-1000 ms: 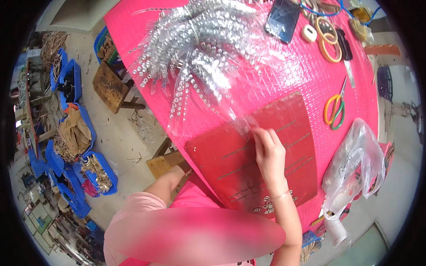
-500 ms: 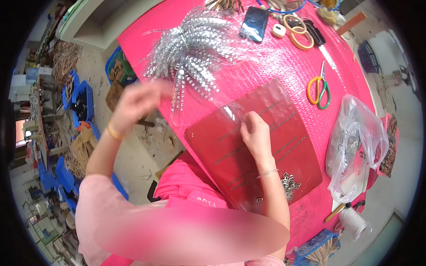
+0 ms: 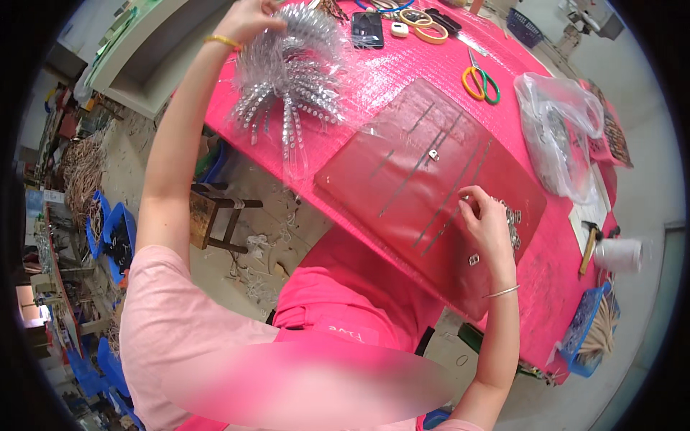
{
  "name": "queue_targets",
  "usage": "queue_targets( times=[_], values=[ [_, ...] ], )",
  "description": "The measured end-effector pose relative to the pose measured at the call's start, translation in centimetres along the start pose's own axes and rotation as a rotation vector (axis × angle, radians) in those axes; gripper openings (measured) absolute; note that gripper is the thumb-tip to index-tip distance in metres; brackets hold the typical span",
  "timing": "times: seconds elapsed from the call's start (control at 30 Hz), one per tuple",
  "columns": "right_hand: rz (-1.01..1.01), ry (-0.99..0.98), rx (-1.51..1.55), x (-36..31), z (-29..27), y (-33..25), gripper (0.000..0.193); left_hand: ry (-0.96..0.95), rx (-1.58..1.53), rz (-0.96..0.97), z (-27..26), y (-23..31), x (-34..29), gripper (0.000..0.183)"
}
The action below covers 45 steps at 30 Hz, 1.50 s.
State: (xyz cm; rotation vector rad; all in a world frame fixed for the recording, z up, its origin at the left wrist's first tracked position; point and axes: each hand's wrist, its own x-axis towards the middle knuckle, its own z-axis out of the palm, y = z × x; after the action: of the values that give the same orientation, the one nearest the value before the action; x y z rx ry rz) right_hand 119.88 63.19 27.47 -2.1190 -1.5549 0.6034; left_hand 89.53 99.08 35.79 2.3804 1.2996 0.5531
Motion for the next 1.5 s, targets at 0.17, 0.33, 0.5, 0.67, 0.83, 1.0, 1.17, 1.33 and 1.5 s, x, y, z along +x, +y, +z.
queue_targets(
  times=[0.17, 0.33, 0.5, 0.67, 0.83, 1.0, 1.17, 1.33, 1.5],
  values=[
    [-0.051, -0.377, 0.868, -2.9, 1.2, -7.9, 0.031, 0.233, -0.112, 0.417, -3.7, 10.9, -6.2, 0.029],
    [-0.181, -0.119, 1.555, -1.9, 7.3, -15.0, 0.049, 0.064, -0.187, 0.667, -0.5, 14.9, -12.9, 0.031],
    [-0.264, -0.026, 1.956, -2.7, 8.8, -11.9, 0.052, -0.189, -0.454, 0.677, 5.2, 12.3, -19.4, 0.039],
    [-0.175, 0.119, 1.769, -6.8, 6.4, -11.1, 0.059, 0.126, 0.509, 0.187, 14.2, 2.2, -14.3, 0.052],
    [-0.318, 0.119, 1.734, -7.1, 4.0, -10.2, 0.058, 0.053, 0.946, 0.199, 14.5, -3.7, -10.0, 0.054],
    [-0.290, -0.027, 1.639, -6.0, 3.1, -9.4, 0.055, -0.255, 0.703, -0.173, 9.2, -5.1, -5.6, 0.058],
    [-0.123, -0.174, 1.758, -1.9, 5.2, -11.5, 0.040, -0.573, -0.684, 0.425, 6.1, 10.1, -13.2, 0.070],
    [-0.084, -0.036, 1.013, 4.1, 6.0, -12.9, 0.038, -0.541, -0.939, 0.243, 7.9, 11.0, -13.3, 0.078],
    [-0.317, -0.268, 0.254, 9.3, 3.4, -6.2, 0.055, -0.553, -0.855, -0.049, 3.6, 11.5, -12.0, 0.063]
  ],
)
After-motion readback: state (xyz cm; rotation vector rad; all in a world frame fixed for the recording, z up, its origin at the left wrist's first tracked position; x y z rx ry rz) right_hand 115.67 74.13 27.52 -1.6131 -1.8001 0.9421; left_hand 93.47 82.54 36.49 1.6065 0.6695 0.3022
